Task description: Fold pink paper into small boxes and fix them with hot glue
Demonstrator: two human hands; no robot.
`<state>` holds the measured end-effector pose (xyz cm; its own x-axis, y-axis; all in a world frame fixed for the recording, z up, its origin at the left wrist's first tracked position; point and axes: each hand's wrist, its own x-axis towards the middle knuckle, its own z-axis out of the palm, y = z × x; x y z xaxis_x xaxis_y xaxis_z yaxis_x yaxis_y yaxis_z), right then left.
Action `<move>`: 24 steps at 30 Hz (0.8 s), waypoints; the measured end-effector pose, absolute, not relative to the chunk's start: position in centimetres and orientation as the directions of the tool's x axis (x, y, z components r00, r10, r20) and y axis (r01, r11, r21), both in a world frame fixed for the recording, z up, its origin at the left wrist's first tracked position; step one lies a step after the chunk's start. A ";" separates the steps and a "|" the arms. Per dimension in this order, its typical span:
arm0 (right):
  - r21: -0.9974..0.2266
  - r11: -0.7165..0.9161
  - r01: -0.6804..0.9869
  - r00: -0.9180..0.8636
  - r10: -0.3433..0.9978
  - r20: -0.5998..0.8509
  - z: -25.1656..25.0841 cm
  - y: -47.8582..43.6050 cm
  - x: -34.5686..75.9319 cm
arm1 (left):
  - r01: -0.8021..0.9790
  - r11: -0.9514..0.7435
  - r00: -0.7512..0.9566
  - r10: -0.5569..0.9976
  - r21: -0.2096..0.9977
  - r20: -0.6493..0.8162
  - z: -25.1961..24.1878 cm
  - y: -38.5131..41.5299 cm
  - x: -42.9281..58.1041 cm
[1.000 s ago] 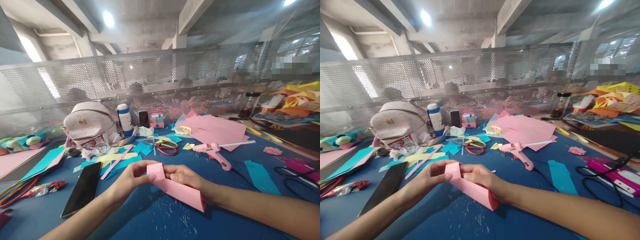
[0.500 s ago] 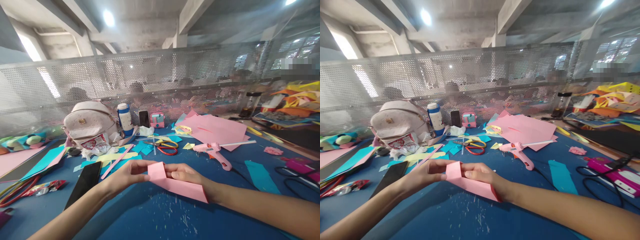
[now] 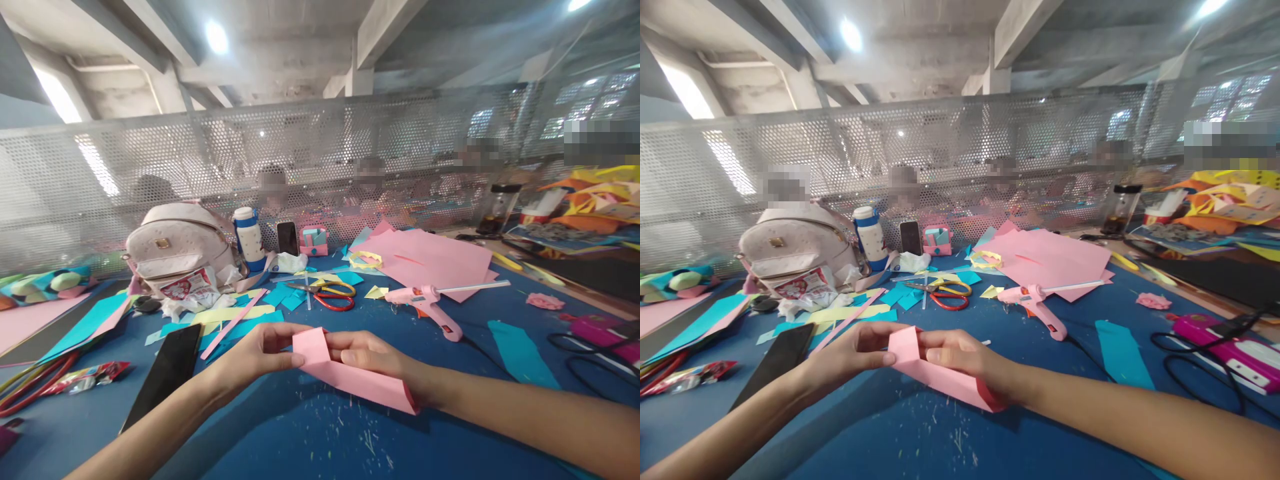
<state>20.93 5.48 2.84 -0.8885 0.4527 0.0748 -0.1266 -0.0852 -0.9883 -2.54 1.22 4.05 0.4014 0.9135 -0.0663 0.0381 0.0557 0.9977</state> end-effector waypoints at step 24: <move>-0.979 -0.104 -0.175 -0.914 0.387 0.122 3.9 4.9 20.8 | 0.411 -0.544 0.384 0.831 0.731 0.402 3.0 0.2 -1.2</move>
